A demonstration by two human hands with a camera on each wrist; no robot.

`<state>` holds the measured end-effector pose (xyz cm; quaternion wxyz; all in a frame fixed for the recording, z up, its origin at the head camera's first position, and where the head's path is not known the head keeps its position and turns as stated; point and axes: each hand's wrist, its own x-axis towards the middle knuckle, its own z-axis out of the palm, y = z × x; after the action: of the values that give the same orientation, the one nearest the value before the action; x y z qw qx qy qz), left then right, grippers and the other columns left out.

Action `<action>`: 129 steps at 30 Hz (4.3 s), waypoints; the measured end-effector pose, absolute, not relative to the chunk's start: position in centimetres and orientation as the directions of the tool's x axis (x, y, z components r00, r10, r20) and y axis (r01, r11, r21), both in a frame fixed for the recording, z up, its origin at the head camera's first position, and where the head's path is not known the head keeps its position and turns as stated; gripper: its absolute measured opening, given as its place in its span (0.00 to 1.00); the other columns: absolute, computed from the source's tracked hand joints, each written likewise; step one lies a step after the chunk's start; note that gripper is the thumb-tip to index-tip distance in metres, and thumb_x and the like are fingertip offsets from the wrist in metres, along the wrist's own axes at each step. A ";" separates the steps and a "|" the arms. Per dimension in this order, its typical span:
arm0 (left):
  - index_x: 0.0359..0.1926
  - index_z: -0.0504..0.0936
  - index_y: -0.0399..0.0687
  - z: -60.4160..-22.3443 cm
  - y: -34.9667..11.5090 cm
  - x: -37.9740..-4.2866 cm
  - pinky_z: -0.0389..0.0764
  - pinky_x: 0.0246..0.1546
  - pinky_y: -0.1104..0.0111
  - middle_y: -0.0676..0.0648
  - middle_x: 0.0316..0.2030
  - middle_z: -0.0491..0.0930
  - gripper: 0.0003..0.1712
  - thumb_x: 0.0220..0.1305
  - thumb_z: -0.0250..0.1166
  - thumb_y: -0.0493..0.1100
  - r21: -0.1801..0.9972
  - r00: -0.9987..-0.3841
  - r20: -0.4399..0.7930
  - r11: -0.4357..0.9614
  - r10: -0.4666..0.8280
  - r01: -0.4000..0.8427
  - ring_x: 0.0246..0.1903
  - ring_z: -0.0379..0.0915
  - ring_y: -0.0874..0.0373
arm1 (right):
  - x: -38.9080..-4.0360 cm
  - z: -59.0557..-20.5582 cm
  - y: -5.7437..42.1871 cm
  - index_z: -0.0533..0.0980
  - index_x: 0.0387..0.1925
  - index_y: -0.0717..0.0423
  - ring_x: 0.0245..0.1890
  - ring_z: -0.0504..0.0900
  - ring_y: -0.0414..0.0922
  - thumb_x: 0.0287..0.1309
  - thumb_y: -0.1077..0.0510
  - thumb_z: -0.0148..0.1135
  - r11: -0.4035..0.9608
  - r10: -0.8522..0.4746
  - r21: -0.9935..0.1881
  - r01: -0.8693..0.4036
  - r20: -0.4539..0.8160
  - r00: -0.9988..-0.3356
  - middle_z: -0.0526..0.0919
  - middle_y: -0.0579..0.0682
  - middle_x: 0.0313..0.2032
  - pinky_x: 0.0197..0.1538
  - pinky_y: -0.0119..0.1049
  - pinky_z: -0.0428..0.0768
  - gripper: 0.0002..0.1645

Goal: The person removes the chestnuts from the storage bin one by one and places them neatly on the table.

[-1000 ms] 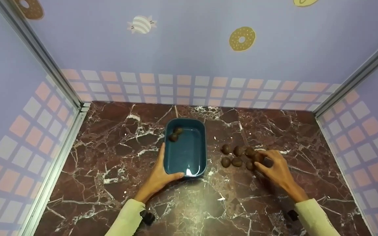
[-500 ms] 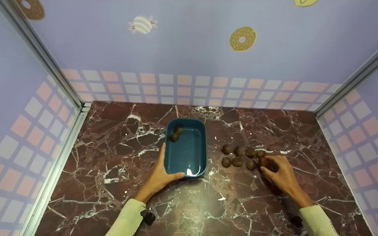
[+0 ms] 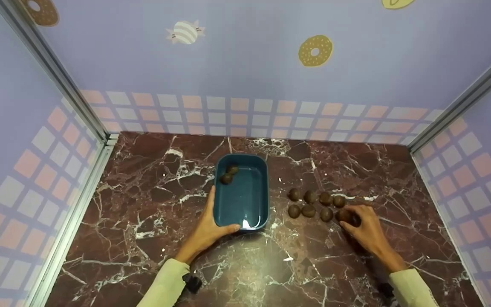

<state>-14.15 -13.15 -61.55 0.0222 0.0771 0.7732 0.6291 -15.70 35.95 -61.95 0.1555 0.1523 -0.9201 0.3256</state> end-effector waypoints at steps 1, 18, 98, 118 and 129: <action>0.82 0.35 0.59 -61.5 -13.1 -14.2 0.39 0.73 0.40 0.45 0.81 0.35 0.76 0.47 0.82 0.38 0.977 -0.987 0.064 0.194 0.149 0.093 0.78 0.32 0.43 | -15.7 -62.0 36.0 0.82 0.50 0.65 0.44 0.75 0.56 0.42 0.65 0.82 0.741 -0.174 -0.557 -0.375 0.380 -0.909 0.84 0.61 0.44 0.48 0.45 0.68 0.29; 0.81 0.31 0.54 -61.4 -12.7 -14.4 0.35 0.73 0.39 0.39 0.80 0.32 0.77 0.47 0.82 0.37 0.973 -0.985 0.078 0.203 0.156 0.110 0.78 0.29 0.39 | -16.7 -58.6 35.2 0.83 0.49 0.65 0.48 0.75 0.59 0.40 0.59 0.83 0.745 -0.208 -0.511 -0.428 0.432 -0.878 0.82 0.61 0.45 0.51 0.57 0.70 0.31; 0.81 0.30 0.55 -59.9 -13.2 -13.7 0.42 0.73 0.39 0.41 0.80 0.32 0.74 0.52 0.80 0.43 0.975 -0.980 0.056 0.202 0.192 0.095 0.78 0.32 0.41 | -28.8 -56.7 3.0 0.82 0.54 0.56 0.46 0.79 0.51 0.54 0.58 0.76 0.700 -0.553 -0.518 -0.492 0.043 -0.832 0.80 0.55 0.47 0.52 0.47 0.80 0.24; 0.81 0.35 0.48 -57.7 -13.2 -13.2 0.45 0.72 0.38 0.36 0.79 0.37 0.74 0.49 0.82 0.42 0.973 -0.977 0.079 0.196 0.200 0.119 0.77 0.37 0.37 | -28.4 -54.9 6.4 0.84 0.50 0.53 0.44 0.79 0.47 0.54 0.53 0.76 0.664 -0.594 -0.476 -0.577 0.133 -0.793 0.84 0.49 0.43 0.52 0.43 0.78 0.22; 0.81 0.36 0.43 -58.0 -13.0 -13.2 0.42 0.72 0.38 0.35 0.79 0.38 0.74 0.49 0.82 0.39 0.980 -0.978 0.101 0.150 0.181 0.129 0.77 0.36 0.38 | -28.8 -51.3 12.1 0.85 0.47 0.53 0.51 0.78 0.50 0.54 0.54 0.76 0.657 -0.544 -0.518 -0.547 0.177 -0.821 0.84 0.48 0.44 0.58 0.46 0.75 0.18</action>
<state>-13.17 -12.98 -57.99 0.0203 0.1024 0.7580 0.6438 -28.75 12.09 -51.31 0.0031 0.2995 -0.9103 0.2856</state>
